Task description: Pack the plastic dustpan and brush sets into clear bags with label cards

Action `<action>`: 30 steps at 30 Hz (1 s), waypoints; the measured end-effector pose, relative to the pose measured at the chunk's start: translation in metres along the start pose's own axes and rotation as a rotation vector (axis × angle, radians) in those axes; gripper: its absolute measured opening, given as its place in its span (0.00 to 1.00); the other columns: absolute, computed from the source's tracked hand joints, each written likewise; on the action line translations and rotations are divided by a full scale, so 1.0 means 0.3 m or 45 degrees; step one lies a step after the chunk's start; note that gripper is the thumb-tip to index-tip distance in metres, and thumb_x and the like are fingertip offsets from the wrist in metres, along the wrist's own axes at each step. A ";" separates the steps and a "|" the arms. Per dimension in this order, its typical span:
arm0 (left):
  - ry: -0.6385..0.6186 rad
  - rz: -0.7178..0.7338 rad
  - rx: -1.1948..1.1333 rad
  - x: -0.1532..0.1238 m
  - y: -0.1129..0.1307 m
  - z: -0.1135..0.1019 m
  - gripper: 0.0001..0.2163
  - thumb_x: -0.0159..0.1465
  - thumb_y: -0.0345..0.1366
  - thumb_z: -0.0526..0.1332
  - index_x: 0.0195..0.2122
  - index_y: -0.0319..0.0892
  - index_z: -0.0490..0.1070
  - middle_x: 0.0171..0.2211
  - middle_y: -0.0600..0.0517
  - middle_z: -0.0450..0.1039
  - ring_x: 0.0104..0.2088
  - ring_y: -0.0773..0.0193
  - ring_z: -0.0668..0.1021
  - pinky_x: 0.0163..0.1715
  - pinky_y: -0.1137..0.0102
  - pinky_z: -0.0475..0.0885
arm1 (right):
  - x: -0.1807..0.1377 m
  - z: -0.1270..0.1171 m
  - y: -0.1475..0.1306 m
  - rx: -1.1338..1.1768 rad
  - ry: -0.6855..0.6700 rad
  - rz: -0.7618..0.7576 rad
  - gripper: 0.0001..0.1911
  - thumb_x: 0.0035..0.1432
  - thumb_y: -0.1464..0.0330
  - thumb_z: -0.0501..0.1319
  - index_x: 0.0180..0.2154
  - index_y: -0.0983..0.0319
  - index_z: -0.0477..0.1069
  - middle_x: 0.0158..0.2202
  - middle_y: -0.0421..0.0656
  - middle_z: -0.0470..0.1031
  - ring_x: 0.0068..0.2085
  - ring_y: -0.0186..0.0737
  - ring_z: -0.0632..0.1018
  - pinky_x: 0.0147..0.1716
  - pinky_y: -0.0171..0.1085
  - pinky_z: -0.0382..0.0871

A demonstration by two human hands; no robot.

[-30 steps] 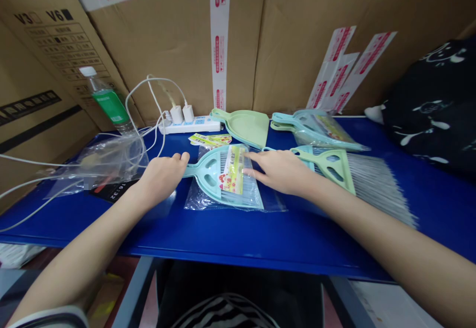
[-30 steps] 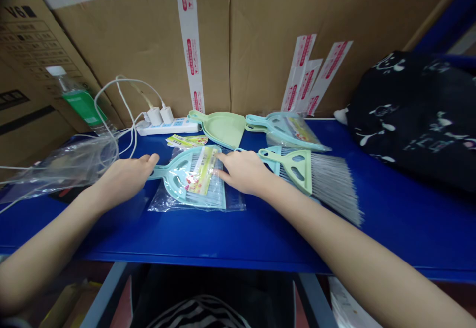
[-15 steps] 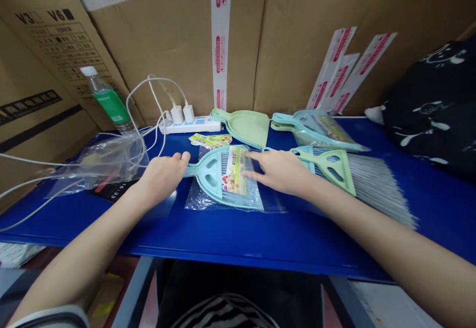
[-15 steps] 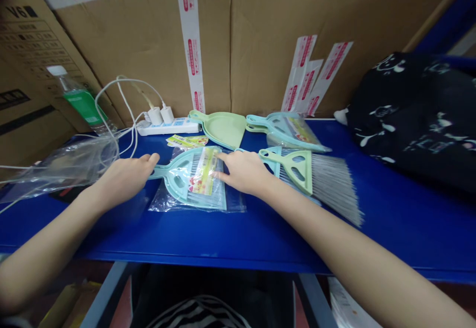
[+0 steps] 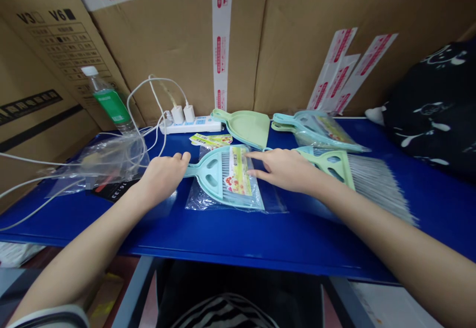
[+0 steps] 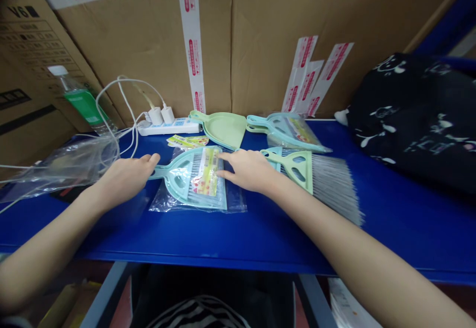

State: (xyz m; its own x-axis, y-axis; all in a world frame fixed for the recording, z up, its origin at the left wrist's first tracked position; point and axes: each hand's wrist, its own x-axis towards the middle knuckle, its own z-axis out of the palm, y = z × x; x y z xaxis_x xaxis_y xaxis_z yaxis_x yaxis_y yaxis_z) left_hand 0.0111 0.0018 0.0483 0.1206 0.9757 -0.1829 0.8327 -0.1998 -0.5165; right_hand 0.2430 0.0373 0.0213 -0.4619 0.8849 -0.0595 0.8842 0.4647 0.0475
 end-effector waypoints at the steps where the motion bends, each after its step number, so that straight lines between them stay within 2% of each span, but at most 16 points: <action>1: 0.007 0.001 0.004 0.000 -0.001 0.000 0.18 0.61 0.18 0.44 0.49 0.34 0.63 0.40 0.41 0.75 0.39 0.50 0.81 0.32 0.64 0.73 | 0.000 0.001 0.000 0.008 -0.013 -0.006 0.26 0.65 0.59 0.51 0.61 0.58 0.62 0.28 0.45 0.79 0.40 0.51 0.79 0.29 0.38 0.64; 8: 0.022 0.026 0.014 -0.004 -0.002 -0.003 0.19 0.60 0.18 0.44 0.49 0.34 0.64 0.40 0.40 0.75 0.39 0.51 0.81 0.32 0.64 0.73 | -0.006 -0.015 0.010 0.036 0.000 -0.064 0.25 0.66 0.62 0.48 0.62 0.58 0.61 0.30 0.45 0.79 0.38 0.49 0.79 0.31 0.39 0.67; 11: 0.031 0.024 0.012 -0.003 -0.003 -0.001 0.19 0.60 0.18 0.44 0.49 0.34 0.64 0.40 0.41 0.75 0.39 0.51 0.81 0.33 0.65 0.74 | -0.004 -0.022 0.026 0.000 0.060 0.007 0.23 0.65 0.63 0.48 0.59 0.58 0.65 0.41 0.48 0.80 0.42 0.50 0.79 0.34 0.41 0.69; 14: 0.046 0.034 0.008 -0.002 -0.005 0.002 0.19 0.60 0.18 0.44 0.49 0.34 0.64 0.40 0.40 0.75 0.39 0.51 0.81 0.32 0.64 0.74 | 0.006 -0.020 0.042 -0.061 0.049 0.126 0.21 0.65 0.65 0.50 0.57 0.58 0.68 0.50 0.50 0.76 0.48 0.52 0.77 0.38 0.43 0.70; 22: 0.058 0.033 0.012 0.000 -0.005 0.008 0.18 0.61 0.18 0.44 0.48 0.33 0.63 0.40 0.41 0.75 0.39 0.50 0.81 0.32 0.64 0.74 | 0.018 -0.010 0.044 -0.091 -0.010 0.170 0.22 0.65 0.66 0.50 0.58 0.59 0.67 0.52 0.51 0.75 0.49 0.53 0.77 0.42 0.45 0.70; 26: 0.088 0.026 -0.002 0.010 -0.003 0.011 0.17 0.60 0.18 0.45 0.47 0.34 0.64 0.39 0.41 0.75 0.38 0.52 0.81 0.31 0.65 0.74 | 0.022 -0.004 0.045 -0.082 0.040 0.089 0.25 0.63 0.72 0.48 0.60 0.56 0.64 0.53 0.49 0.75 0.49 0.50 0.77 0.40 0.42 0.70; 30: 0.151 0.006 -0.025 0.029 -0.002 0.014 0.16 0.61 0.19 0.45 0.46 0.35 0.65 0.38 0.42 0.74 0.38 0.54 0.80 0.30 0.67 0.72 | 0.032 0.008 0.058 -0.082 0.031 -0.010 0.25 0.61 0.75 0.47 0.58 0.59 0.67 0.52 0.49 0.75 0.48 0.49 0.77 0.42 0.42 0.70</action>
State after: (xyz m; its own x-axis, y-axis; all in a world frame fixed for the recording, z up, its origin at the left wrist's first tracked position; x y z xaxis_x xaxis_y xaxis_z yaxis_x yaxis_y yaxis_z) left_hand 0.0095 0.0100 0.0435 0.1863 0.9788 -0.0845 0.8422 -0.2034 -0.4994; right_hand 0.2541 0.0537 0.0191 -0.4710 0.8814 -0.0357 0.8746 0.4719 0.1110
